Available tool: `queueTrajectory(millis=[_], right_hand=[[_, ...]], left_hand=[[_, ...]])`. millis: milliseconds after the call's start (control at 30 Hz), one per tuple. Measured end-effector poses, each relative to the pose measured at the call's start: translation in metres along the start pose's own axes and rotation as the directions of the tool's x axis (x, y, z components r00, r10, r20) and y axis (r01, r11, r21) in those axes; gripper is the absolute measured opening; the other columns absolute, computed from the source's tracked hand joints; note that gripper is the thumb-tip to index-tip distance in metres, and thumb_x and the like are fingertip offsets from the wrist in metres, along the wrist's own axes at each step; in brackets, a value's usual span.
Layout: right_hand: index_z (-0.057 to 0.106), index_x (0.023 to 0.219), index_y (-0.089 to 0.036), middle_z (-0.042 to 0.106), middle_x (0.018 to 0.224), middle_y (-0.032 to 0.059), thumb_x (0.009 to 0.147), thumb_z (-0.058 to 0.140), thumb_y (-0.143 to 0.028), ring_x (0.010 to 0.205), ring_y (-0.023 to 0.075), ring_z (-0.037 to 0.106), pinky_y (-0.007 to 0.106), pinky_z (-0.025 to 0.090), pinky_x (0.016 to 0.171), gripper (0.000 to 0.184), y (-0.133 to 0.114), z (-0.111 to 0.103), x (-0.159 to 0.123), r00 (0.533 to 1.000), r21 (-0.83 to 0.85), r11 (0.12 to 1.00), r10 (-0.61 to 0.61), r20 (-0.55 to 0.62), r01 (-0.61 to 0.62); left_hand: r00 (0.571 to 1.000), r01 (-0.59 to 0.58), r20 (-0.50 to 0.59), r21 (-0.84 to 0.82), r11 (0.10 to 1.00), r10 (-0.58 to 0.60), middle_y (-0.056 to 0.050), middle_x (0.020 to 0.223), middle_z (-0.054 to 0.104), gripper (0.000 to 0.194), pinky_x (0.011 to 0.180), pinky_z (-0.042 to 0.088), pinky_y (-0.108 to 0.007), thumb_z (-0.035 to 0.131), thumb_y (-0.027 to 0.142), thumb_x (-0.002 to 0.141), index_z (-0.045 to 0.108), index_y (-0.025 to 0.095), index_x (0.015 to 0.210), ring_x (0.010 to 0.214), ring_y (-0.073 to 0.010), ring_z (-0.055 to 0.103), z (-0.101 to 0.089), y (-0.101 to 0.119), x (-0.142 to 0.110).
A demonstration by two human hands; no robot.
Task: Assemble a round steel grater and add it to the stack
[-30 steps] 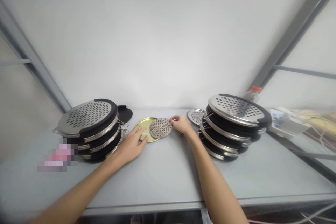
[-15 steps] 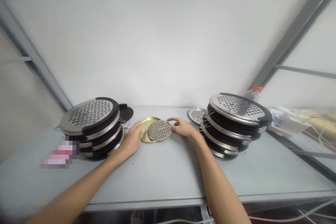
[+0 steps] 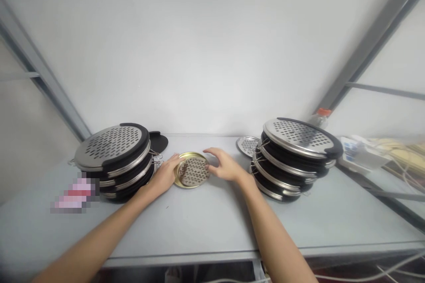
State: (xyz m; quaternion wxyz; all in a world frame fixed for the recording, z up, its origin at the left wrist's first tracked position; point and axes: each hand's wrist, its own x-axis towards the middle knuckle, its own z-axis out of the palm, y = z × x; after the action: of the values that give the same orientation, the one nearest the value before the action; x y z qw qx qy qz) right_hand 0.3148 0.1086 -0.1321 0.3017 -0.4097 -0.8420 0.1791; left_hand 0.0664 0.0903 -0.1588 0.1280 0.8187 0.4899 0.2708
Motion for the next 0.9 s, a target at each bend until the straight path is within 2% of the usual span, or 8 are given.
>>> queueTrajectory(millis=[200, 333, 433, 567, 767, 900], right_hand=[[0.048, 0.133, -0.017, 0.051, 0.134, 0.0151, 0.068, 0.072, -0.045, 0.131, 0.0346, 0.036, 0.051, 0.031, 0.105, 0.075, -0.020, 0.010, -0.002, 0.986, 0.001, 0.998, -0.070, 0.153, 0.070], [0.048, 0.133, -0.017, 0.051, 0.133, 0.0157, 0.061, 0.076, -0.049, 0.124, 0.0338, 0.045, 0.048, 0.034, 0.103, 0.084, -0.023, 0.017, 0.000, 0.980, 0.006, 0.994, -0.112, 0.166, 0.112], [0.053, 0.128, -0.015, 0.056, 0.126, 0.0157, 0.070, 0.070, -0.046, 0.115, 0.0300, 0.052, 0.044, 0.038, 0.099, 0.068, -0.023, 0.021, 0.001, 0.984, 0.001, 0.993, -0.117, 0.133, 0.118], [0.058, 0.120, -0.014, 0.062, 0.115, 0.0145, 0.084, 0.057, -0.037, 0.106, 0.0266, 0.057, 0.040, 0.042, 0.092, 0.043, -0.019, 0.025, 0.003, 0.996, -0.047, 0.997, -0.055, 0.069, 0.059], [0.063, 0.107, -0.016, 0.067, 0.100, 0.0102, 0.086, 0.053, -0.027, 0.095, 0.0236, 0.059, 0.036, 0.042, 0.087, 0.026, -0.010, 0.025, 0.006, 0.999, -0.106, 0.994, -0.015, 0.034, 0.018], [0.067, 0.100, -0.018, 0.067, 0.097, 0.0087, 0.085, 0.052, -0.021, 0.094, 0.0224, 0.058, 0.036, 0.042, 0.088, 0.021, -0.009, 0.024, 0.007, 0.999, -0.108, 0.993, -0.037, -0.004, 0.036]], left_hand=[[0.998, -0.035, -0.052, -0.041, 0.999, 0.033, -0.010, 0.127, 0.056, 0.055, 0.104, 0.039, -0.037, 0.034, -0.005, 0.079, 0.054, 0.016, 0.125, 0.119, -0.0200, 0.050, 0.000, 0.000, 0.004], [0.997, -0.009, -0.081, -0.013, 1.000, 0.008, -0.012, 0.127, 0.055, 0.050, 0.105, 0.038, -0.038, 0.034, -0.002, 0.081, 0.050, 0.012, 0.127, 0.120, -0.0206, 0.049, -0.008, 0.006, 0.000], [1.000, 0.019, -0.016, -0.040, 0.999, -0.020, -0.011, 0.125, 0.057, 0.052, 0.100, 0.042, -0.038, 0.034, 0.001, 0.083, 0.046, 0.016, 0.131, 0.115, -0.0211, 0.053, -0.017, 0.014, -0.006], [0.998, 0.043, 0.046, -0.081, 0.996, -0.039, -0.008, 0.122, 0.060, 0.051, 0.098, 0.044, -0.038, 0.037, 0.004, 0.084, 0.046, 0.022, 0.131, 0.113, -0.0221, 0.055, -0.023, 0.020, -0.009], [0.999, -0.022, 0.034, -0.023, 0.999, 0.023, -0.006, 0.128, 0.055, 0.053, 0.105, 0.037, -0.037, 0.036, 0.001, 0.082, 0.051, 0.021, 0.129, 0.121, -0.0204, 0.048, -0.013, 0.012, -0.002], [0.999, -0.025, -0.026, 0.062, 0.998, 0.027, -0.006, 0.121, 0.059, 0.054, 0.101, 0.041, -0.034, 0.035, -0.003, 0.080, 0.056, 0.023, 0.123, 0.114, -0.0196, 0.052, -0.007, 0.010, 0.001]])
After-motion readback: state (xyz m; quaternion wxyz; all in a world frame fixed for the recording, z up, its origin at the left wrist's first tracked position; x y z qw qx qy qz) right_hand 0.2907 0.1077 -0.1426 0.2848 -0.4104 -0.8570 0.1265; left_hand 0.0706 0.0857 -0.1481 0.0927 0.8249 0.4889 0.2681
